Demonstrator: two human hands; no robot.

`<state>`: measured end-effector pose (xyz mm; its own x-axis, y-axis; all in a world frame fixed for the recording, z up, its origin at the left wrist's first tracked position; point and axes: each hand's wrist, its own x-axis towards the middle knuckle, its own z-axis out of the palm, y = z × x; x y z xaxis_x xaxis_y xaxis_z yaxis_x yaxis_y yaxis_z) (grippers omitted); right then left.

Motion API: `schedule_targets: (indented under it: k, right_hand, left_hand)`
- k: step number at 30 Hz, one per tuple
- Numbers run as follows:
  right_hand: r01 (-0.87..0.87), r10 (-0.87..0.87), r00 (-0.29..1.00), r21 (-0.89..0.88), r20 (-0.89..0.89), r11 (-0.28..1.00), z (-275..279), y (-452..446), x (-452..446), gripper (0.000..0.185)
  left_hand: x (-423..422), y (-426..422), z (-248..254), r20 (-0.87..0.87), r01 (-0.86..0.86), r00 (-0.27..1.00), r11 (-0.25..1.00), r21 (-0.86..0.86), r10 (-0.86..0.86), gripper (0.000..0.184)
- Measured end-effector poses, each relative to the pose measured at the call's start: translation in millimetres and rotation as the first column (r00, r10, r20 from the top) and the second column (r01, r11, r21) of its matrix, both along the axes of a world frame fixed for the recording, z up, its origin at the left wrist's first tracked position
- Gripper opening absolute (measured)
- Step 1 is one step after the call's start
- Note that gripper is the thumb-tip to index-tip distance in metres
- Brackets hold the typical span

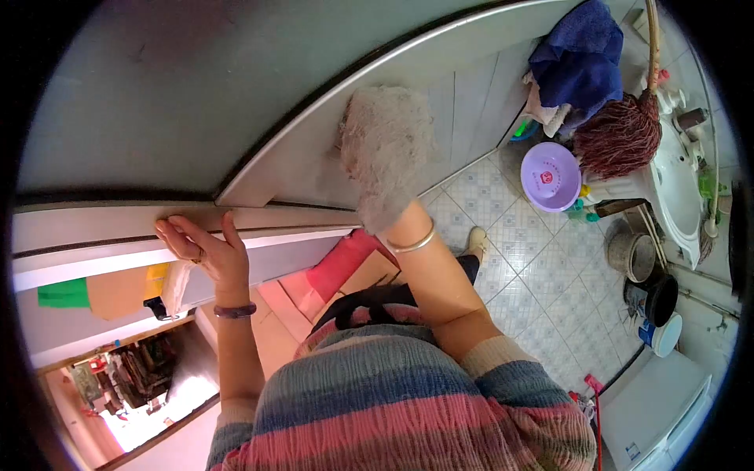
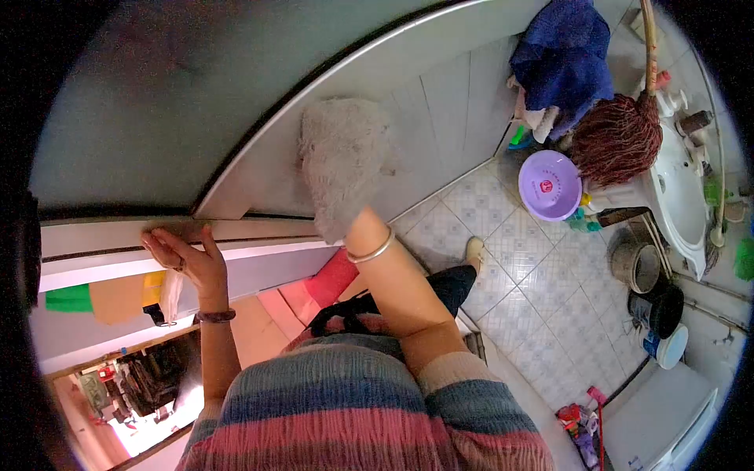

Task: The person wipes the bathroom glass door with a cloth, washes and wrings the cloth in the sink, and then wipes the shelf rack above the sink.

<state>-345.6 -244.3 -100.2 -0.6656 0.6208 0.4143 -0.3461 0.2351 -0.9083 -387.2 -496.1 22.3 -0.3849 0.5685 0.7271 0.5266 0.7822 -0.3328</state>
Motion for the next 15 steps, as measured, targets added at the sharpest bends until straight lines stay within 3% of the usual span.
schedule_targets:
  k: [3,6,8,13,15]
  right_hand:
    - [-0.041,0.041,0.999,-0.050,0.006,0.998,1,4,2,0.043]
    - [0.034,-0.038,0.999,0.121,0.027,0.992,-7,-22,4,0.043]
    - [0.047,-0.054,0.998,0.145,0.044,0.988,-13,-14,5,0.044]
    - [0.181,-0.158,0.962,-0.087,0.223,0.980,-25,115,-8,0.044]
    - [0.231,-0.194,0.934,-0.093,0.300,0.968,-24,133,-13,0.045]
  left_hand:
    - [2,-3,-4,0.038,0.002,0.999,0.999,0.035,-0.004,0.083]
    - [0,1,-2,0.003,0.011,1.000,1.000,0.028,-0.011,0.083]
    - [1,0,0,-0.029,-0.007,1.000,1.000,-0.009,0.006,0.084]
    - [2,2,-2,-0.002,-0.012,1.000,1.000,0.008,0.012,0.083]
    - [1,-1,-5,0.044,-0.034,0.999,0.999,0.030,0.033,0.082]
